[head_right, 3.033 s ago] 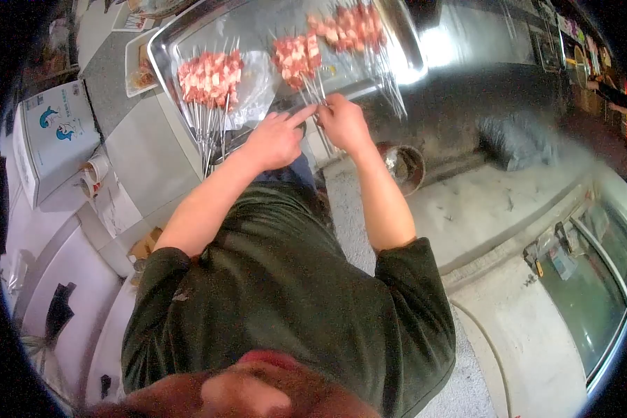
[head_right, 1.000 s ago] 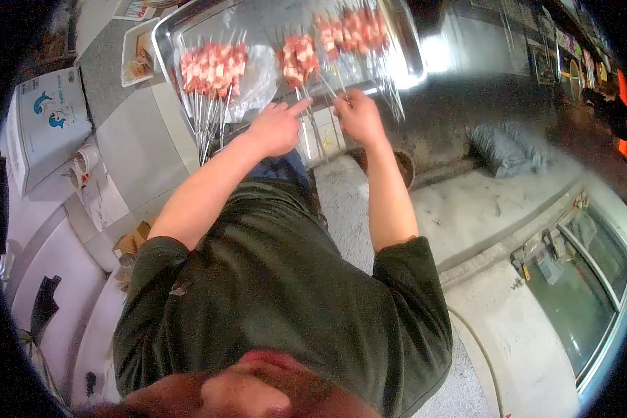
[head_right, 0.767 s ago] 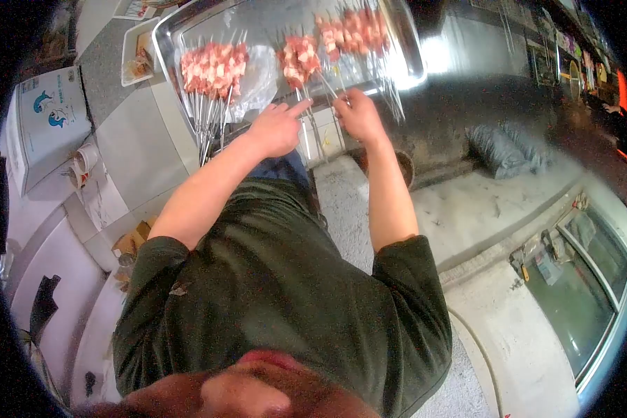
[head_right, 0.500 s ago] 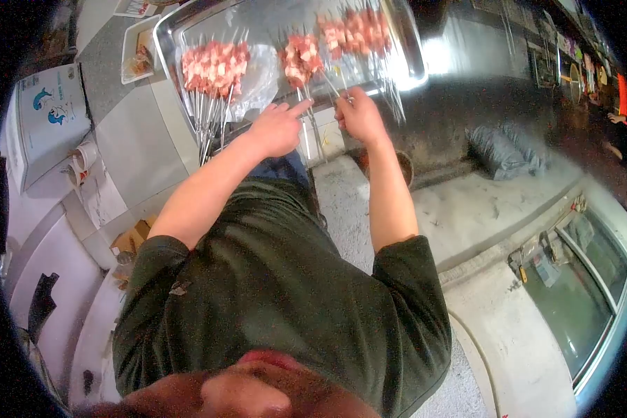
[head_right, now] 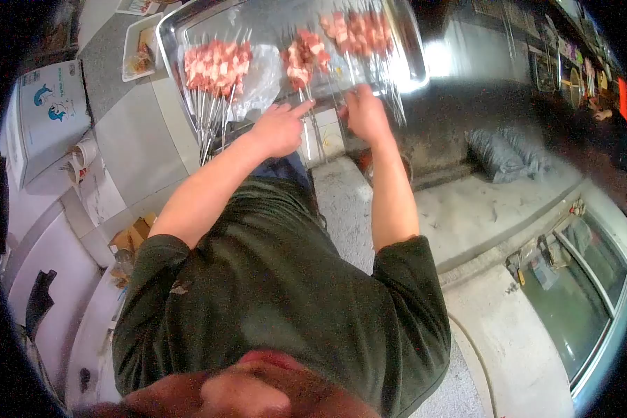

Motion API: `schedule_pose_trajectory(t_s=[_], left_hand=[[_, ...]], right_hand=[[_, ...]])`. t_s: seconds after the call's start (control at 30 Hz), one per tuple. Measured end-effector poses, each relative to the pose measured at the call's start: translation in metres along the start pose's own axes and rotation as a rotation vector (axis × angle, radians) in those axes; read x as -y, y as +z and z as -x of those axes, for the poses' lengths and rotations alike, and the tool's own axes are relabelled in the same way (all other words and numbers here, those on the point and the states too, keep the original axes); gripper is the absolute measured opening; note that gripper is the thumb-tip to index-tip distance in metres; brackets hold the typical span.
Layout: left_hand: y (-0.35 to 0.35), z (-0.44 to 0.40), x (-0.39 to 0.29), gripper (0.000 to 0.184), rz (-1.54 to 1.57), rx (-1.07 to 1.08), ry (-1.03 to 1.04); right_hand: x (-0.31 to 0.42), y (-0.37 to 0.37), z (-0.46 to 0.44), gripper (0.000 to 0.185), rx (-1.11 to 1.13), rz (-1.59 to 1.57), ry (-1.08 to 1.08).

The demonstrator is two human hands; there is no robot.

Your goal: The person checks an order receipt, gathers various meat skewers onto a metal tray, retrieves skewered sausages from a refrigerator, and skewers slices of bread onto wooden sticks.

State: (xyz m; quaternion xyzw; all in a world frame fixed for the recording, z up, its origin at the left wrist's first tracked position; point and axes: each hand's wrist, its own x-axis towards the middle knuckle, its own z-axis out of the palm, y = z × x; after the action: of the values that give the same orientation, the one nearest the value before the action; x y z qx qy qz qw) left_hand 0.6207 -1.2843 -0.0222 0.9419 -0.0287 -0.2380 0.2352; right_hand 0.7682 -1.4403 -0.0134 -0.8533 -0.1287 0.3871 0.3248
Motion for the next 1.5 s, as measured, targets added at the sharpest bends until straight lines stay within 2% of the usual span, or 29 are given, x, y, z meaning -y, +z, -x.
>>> schedule_pose_trajectory(t_s=[0.27, 0.47, 0.57, 0.77, 1.27, 1.37, 1.5], left_hand=[[-0.001, 0.002, -0.001, 0.022, 0.07, -0.005, -0.016], [0.015, 0.008, 0.004, 0.022, 0.115, -0.117, 0.02], [0.013, 0.013, 0.005, 0.021, 0.111, -0.127, 0.037], [0.015, 0.019, 0.007, 0.017, 0.121, -0.199, 0.076], [0.014, 0.019, 0.006, 0.019, 0.144, -0.16, 0.057], [0.013, 0.019, 0.006, 0.019, 0.153, -0.16, 0.06], [0.012, 0.019, 0.007, 0.019, 0.15, -0.175, 0.069]], right_hand=[[-0.004, 0.002, 0.005, 0.027, -0.088, 0.048, -0.059], [-0.034, 0.023, -0.006, 0.027, -0.229, 0.441, -0.083], [-0.014, 0.021, 0.002, 0.028, -0.229, 0.526, 0.007], [-0.029, 0.023, 0.004, 0.026, -0.292, 0.591, -0.127], [-0.033, 0.028, 0.01, 0.024, -0.366, 0.593, -0.155], [-0.036, 0.03, 0.01, 0.019, -0.411, 0.597, -0.17], [-0.035, 0.035, 0.016, 0.014, -0.69, 0.561, -0.478]])
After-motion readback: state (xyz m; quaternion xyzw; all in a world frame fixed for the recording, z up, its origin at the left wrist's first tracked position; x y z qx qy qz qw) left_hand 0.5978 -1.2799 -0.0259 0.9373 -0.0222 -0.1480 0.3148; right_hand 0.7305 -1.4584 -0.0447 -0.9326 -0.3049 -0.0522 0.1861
